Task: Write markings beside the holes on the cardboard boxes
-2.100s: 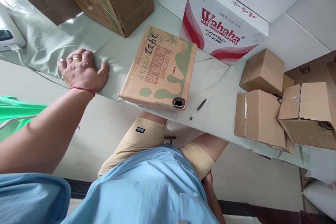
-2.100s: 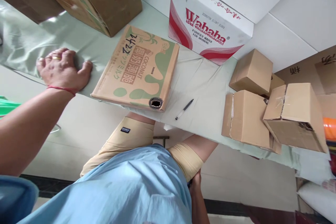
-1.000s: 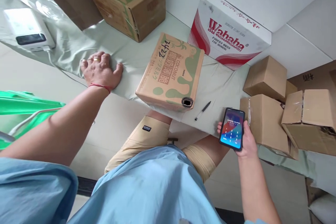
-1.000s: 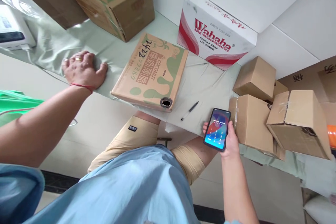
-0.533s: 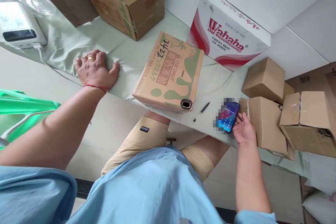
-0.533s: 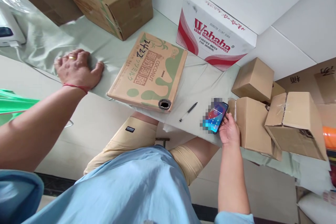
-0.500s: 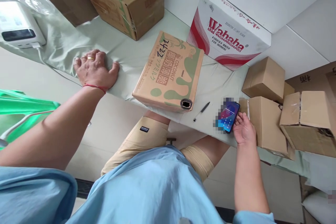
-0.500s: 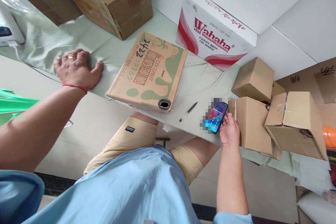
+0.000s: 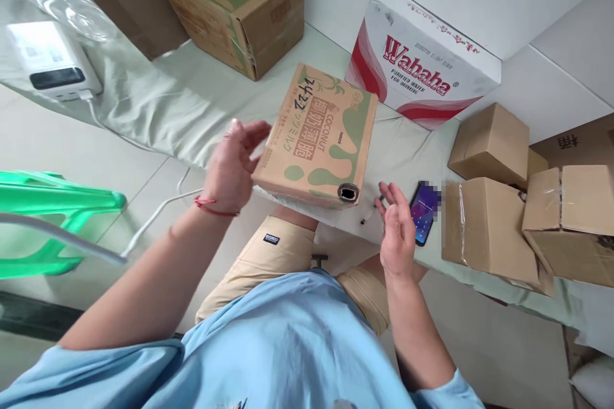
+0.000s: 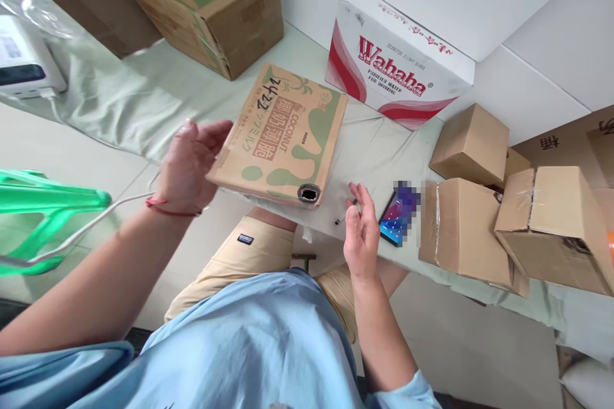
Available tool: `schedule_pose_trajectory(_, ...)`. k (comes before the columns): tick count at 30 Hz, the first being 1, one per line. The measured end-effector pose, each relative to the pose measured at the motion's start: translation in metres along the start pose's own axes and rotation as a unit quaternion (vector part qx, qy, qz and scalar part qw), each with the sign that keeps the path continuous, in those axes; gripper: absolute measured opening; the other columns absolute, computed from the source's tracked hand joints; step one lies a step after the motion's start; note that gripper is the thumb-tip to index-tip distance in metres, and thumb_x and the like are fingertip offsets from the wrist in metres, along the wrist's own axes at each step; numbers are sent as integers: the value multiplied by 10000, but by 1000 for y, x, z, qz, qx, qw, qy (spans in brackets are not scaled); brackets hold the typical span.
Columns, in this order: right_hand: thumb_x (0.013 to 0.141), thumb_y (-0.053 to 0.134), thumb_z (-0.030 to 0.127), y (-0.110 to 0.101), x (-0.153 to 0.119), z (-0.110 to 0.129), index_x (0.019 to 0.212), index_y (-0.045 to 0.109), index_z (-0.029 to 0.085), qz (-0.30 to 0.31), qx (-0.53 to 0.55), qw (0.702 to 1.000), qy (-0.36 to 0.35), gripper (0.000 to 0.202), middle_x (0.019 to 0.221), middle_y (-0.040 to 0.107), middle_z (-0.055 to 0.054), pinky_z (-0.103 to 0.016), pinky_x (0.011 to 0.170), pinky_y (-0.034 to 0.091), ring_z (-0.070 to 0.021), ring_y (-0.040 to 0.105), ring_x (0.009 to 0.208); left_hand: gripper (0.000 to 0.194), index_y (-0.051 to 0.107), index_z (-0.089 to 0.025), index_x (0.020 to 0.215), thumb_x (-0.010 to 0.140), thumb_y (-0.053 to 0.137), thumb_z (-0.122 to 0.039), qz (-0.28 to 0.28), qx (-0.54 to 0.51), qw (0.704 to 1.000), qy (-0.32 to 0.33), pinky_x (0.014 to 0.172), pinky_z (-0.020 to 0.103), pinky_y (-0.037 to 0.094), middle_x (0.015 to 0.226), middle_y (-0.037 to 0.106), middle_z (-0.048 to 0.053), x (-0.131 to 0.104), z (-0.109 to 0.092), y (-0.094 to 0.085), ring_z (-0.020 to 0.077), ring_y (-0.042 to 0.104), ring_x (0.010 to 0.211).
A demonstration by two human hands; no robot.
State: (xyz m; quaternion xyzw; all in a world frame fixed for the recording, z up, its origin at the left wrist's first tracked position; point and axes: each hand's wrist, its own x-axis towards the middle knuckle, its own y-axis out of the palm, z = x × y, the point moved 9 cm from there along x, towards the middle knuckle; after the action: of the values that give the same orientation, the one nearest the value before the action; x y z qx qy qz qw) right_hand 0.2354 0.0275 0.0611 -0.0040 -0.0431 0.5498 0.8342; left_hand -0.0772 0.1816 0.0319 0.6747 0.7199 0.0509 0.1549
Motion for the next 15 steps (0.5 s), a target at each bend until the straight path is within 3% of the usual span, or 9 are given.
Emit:
schedule_pose_trajectory(2, 1090, 572, 605, 16, 14, 2, 1593, 578, 273, 18, 10, 1000, 1, 603, 1691, 559, -93, -530, 1346, 384, -260, 475, 1618, 639, 754, -222, 1266, 943, 621, -757, 66, -9, 998, -1, 1256, 526, 475, 1457, 729, 101, -17, 0, 30, 384, 567, 1501)
schedule_pose_trajectory(5, 1100, 543, 607, 41, 23, 2, 1620, 558, 292, 65, -8, 998, 11, 608, 1699, 552, -60, -501, 1380, 326, -242, 464, 1620, 585, 682, -273, 1466, 995, 643, -619, 108, 20, 993, 40, 1349, 496, 382, 1594, 651, 39, -38, 1, 47, 349, 495, 1583)
schedule_pose_trajectory(9, 1115, 525, 568, 54, 16, 7, 1642, 532, 293, 80, -30, 996, -10, 595, 1668, 583, -59, -472, 1352, 372, -237, 521, 1569, 620, 576, -314, 1602, 1049, 566, -595, 125, 18, 991, 44, 1403, 476, 294, 1740, 499, 1, -50, 11, 44, 318, 345, 1685)
schedule_pose_trajectory(15, 1118, 510, 557, 46, 3, 13, 1645, 528, 305, 86, -44, 995, -25, 584, 1694, 552, -49, -484, 1368, 349, -244, 465, 1613, 703, 532, -319, 1646, 1025, 576, -645, 138, 55, 988, 49, 1403, 503, 299, 1724, 521, 23, -53, 16, 39, 343, 355, 1678)
